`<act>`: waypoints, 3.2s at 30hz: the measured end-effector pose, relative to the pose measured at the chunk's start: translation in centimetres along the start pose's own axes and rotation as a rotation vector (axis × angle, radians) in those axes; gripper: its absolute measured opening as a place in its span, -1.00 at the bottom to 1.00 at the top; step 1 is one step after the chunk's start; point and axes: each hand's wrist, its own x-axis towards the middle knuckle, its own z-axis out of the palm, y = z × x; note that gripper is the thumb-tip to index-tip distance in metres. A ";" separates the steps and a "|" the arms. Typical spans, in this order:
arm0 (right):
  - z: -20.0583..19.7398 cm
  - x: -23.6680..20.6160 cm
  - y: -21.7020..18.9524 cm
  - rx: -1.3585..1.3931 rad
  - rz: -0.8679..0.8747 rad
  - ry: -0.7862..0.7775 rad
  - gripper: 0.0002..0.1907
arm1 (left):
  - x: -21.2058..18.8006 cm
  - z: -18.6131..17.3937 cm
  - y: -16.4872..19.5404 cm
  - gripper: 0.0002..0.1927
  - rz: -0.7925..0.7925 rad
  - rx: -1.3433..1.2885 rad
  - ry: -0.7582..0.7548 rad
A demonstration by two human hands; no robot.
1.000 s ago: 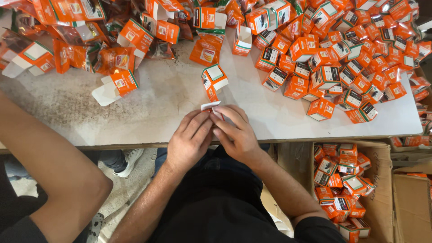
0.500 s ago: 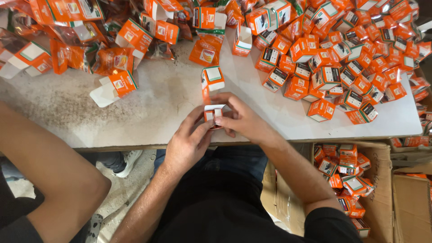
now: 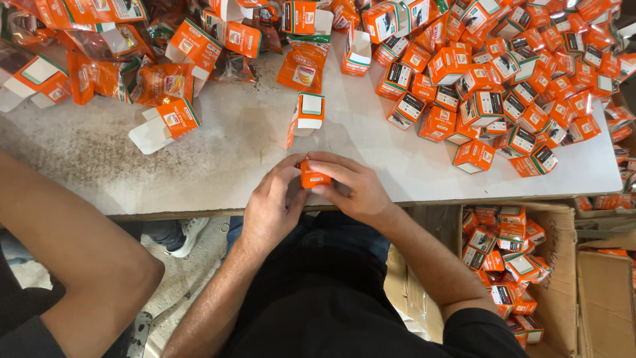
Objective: The person picks up small plastic-wrapped items from a large pile on the table, inserts each item into a small orange cardboard box, folds the box flaps closed, and tosses the packed box onto the pile of finished boxes. They repeat this packing cycle continuously, occasionally reaching into cardboard bins below the table.
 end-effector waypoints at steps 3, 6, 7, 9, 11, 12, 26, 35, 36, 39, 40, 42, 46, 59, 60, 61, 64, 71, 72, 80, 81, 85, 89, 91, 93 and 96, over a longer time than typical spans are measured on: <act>0.6 -0.1 0.1 -0.037 0.000 0.050 -0.63 | 0.0 0.1 0.2 -0.54 0.004 0.018 0.000; 0.9 -0.1 0.0 -0.055 -0.032 0.078 -0.65 | 0.2 0.0 0.5 -0.57 0.003 0.039 -0.005; 1.1 -0.1 -0.1 -0.089 -0.063 0.083 -0.65 | 0.2 -0.1 0.6 -0.59 0.023 0.048 -0.001; 1.0 0.0 -0.5 -0.157 -0.127 0.093 -0.63 | 0.3 -0.3 0.9 -0.62 0.039 0.086 -0.015; 0.6 0.0 -0.9 -0.317 -0.180 0.046 -0.62 | 0.5 -0.6 1.2 -0.65 0.032 0.145 -0.055; 0.5 0.0 -1.0 -0.396 -0.207 0.023 -0.62 | 0.7 -0.7 1.3 -0.66 0.091 0.181 -0.041; -5.8 -2.5 1.5 -1.112 0.180 0.492 -0.49 | 13.1 -2.3 -3.1 -0.42 0.241 0.466 -0.055; -2.1 -2.1 -1.7 -0.533 -0.150 0.474 -0.40 | 16.1 -1.6 -1.9 -0.89 0.214 0.311 0.086; -2.3 -1.8 -2.1 -0.532 -0.188 0.510 -0.33 | 14.9 -1.8 -0.6 -0.93 0.095 0.213 -0.023; -2.3 -0.7 -2.3 -0.636 -0.344 0.472 -0.16 | 11.1 -1.4 3.3 -0.91 -0.198 -0.156 -0.471; -2.1 -0.6 -2.2 -0.600 -0.298 0.433 -0.21 | 10.2 -1.2 4.2 -0.92 -0.165 -0.137 -0.450; -1.3 -0.3 -1.6 -0.530 -0.217 0.363 -0.28 | 9.5 -0.9 5.0 -0.94 -0.090 -0.089 -0.403; -0.8 -1.2 -0.2 -0.510 -0.082 0.114 -0.57 | 11.0 -2.6 3.0 -0.56 0.221 0.394 -0.212; -0.6 -2.7 -0.1 -0.259 0.028 0.405 -0.78 | 13.7 0.7 0.4 -0.55 0.349 0.598 -0.288; -0.7 -2.6 -0.2 -0.241 -0.024 0.401 -0.79 | 14.0 0.6 0.4 -0.47 0.367 0.605 -0.261; -0.7 -2.7 -0.5 -0.186 0.015 0.410 -0.83 | 14.2 0.5 0.5 -0.55 0.344 0.613 -0.285; -1.0 -3.0 -1.7 -0.012 0.126 0.421 -0.84 | 13.9 0.4 0.9 -0.72 0.306 0.610 -0.261; -1.3 -1.4 -3.5 0.071 0.296 0.241 -0.54 | 4.0 2.7 3.4 -0.57 0.240 0.332 -0.022; -1.3 -1.0 -3.6 0.016 0.214 0.226 -0.60 | 3.2 2.8 3.6 -0.50 0.260 0.318 0.027; -2.9 -0.1 -5.8 -0.095 0.135 0.110 -0.65 | 0.6 -1.0 5.3 -0.29 0.063 0.027 -0.233; -3.2 0.0 -6.0 -0.127 0.084 0.093 -0.67 | 0.9 -1.7 5.0 -0.31 0.086 0.034 -0.274; -4.3 0.7 -6.5 -0.228 0.117 -0.008 -0.71 | 2.5 -3.6 4.6 -0.33 0.247 0.253 -0.326; -4.9 1.1 -6.6 -0.287 0.012 -0.011 -0.73 | 3.3 -5.0 5.1 -0.51 0.388 0.354 -0.281; -4.8 0.9 -6.4 -0.331 0.033 0.005 -0.77 | 3.4 -5.0 5.1 -0.63 0.422 0.388 -0.245; -4.2 0.4 -5.9 -0.379 0.123 0.037 -0.83 | 3.2 -4.6 4.8 -0.67 0.436 0.404 -0.230; -3.2 -0.4 -4.4 -0.174 0.266 0.146 -0.90 | 2.3 -3.2 4.4 -0.68 0.384 0.394 -0.071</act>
